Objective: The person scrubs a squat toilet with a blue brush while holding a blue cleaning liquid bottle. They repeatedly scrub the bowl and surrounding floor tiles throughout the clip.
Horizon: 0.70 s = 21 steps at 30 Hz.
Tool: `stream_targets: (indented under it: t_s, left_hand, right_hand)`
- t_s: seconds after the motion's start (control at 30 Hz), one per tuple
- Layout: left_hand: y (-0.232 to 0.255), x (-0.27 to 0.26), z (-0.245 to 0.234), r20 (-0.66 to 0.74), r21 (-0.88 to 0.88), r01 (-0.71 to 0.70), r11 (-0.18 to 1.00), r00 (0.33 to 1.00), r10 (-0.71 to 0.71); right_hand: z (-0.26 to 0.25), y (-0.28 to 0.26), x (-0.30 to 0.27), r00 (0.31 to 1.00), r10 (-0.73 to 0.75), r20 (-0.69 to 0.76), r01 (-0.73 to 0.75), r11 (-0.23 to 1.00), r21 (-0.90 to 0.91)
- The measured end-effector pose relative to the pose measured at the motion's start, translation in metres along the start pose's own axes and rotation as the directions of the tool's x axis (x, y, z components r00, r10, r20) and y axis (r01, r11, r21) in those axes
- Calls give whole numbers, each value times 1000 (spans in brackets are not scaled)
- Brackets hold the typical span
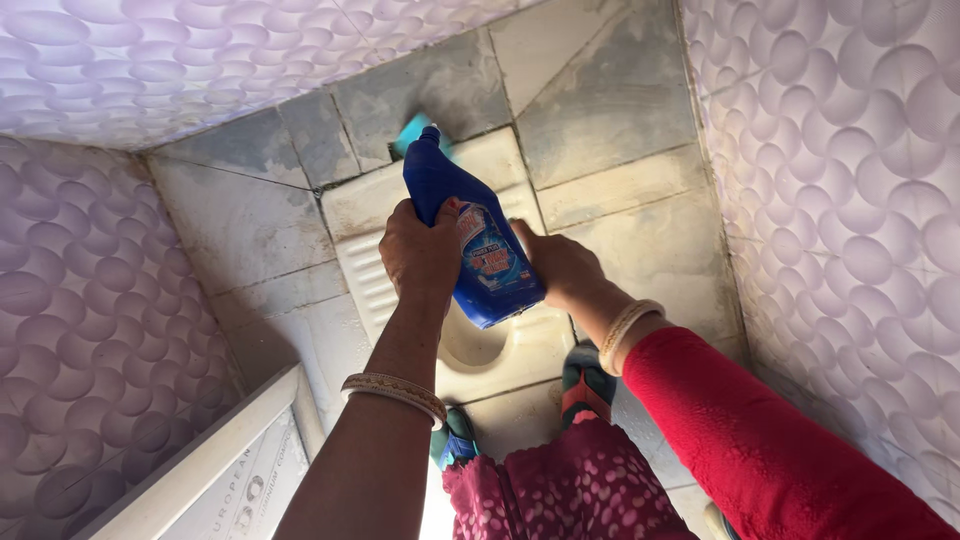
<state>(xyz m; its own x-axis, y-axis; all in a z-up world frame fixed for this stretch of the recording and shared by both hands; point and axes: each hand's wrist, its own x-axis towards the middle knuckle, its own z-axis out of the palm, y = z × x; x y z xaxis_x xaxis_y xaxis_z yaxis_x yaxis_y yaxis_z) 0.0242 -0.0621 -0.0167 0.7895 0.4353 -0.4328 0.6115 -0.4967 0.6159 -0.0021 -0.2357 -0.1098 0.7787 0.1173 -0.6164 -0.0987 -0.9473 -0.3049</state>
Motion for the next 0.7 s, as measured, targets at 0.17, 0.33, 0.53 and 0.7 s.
stream_targets:
  t_s: [0.17,0.33,0.53,0.7]
  left_hand:
    - [-7,9,-16,-24,-3,18,1000,1000,-18]
    - [-13,14,-23,3,-13,50,999,999,-50]
    - [-48,20,-30,-2,-41,8,999,1000,-8]
    - [-83,28,-49,-27,52,-13,999,1000,14]
  right_hand:
    - [-30,10,-8,999,50,18,-49,998,-38]
    - [-57,77,-22,947,268,-178,-262,963,59]
    - [-41,58,17,880,421,-219,-390,904,173]
    - [21,-38,33,995,-63,-79,43,972,-230]
